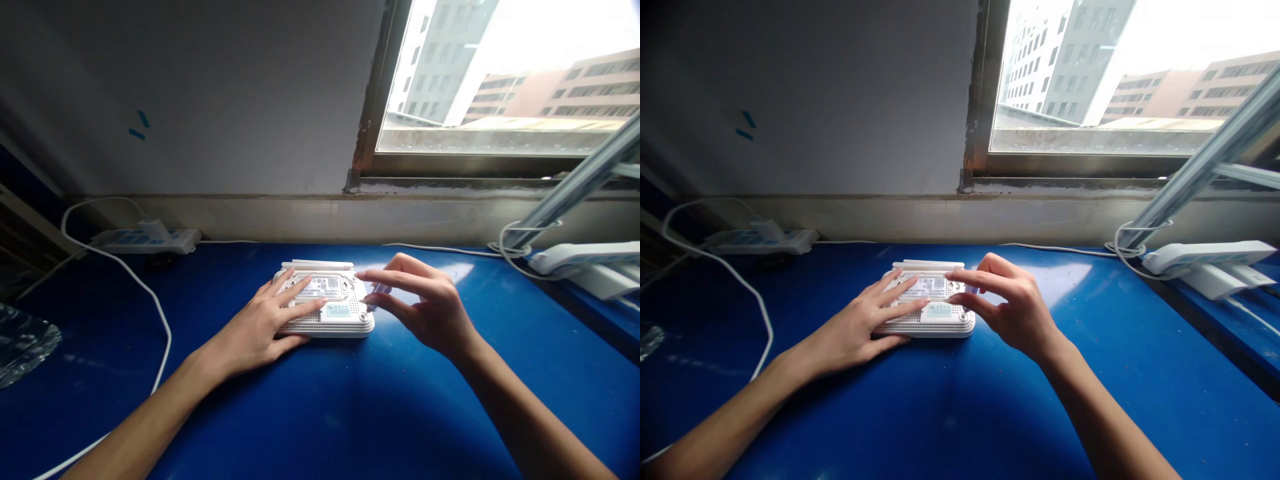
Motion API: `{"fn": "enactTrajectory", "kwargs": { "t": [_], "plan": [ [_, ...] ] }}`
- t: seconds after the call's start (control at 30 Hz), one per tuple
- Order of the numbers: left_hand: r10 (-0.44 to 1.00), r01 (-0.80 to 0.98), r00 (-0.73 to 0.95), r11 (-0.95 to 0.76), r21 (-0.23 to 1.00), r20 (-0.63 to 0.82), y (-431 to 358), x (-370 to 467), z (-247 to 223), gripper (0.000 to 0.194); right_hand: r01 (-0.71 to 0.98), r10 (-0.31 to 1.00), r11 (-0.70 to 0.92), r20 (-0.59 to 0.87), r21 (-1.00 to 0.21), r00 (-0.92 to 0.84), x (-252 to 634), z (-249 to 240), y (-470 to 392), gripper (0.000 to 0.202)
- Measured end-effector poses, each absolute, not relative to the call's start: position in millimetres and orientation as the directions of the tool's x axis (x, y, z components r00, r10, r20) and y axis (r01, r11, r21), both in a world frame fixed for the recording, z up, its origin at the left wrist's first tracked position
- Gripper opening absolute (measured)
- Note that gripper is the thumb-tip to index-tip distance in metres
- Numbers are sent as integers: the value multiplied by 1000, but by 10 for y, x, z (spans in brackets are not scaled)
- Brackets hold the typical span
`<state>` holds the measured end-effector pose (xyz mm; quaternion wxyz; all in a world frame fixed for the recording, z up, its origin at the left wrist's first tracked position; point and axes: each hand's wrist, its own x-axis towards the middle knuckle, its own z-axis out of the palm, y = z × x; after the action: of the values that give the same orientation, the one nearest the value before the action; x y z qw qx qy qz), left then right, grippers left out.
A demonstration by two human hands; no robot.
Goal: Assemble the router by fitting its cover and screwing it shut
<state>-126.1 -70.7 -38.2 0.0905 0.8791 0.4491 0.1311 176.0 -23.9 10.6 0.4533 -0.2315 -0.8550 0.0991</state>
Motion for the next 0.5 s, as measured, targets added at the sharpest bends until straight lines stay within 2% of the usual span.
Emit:
{"fn": "enactTrajectory", "kwargs": {
  "t": [0.1,0.17,0.23,0.37,0.43,0.5],
  "plan": [
    [808,759,564,-589,280,171,-704,-1265,-395,76,249,534,840,648,-483,-544,1766,118,-251,42],
    [806,754,563,-591,287,180,-703,-1269,-401,76,233,560,816,624,-529,-545,1771,125,-259,44],
    [808,754,562,-588,293,178,-705,-1269,-399,76,245,562,821,649,-516,-513,1771,126,-259,35],
    [815,763,558,-578,290,157,-712,-1260,-379,75,306,514,857,723,-414,-462,1756,107,-247,20],
    [816,767,558,-576,284,150,-713,-1257,-374,75,304,508,861,717,-407,-478,1748,99,-250,25],
    [816,767,558,-577,281,152,-711,-1258,-377,75,272,528,848,671,-456,-521,1745,100,-263,36]
  ]
}}
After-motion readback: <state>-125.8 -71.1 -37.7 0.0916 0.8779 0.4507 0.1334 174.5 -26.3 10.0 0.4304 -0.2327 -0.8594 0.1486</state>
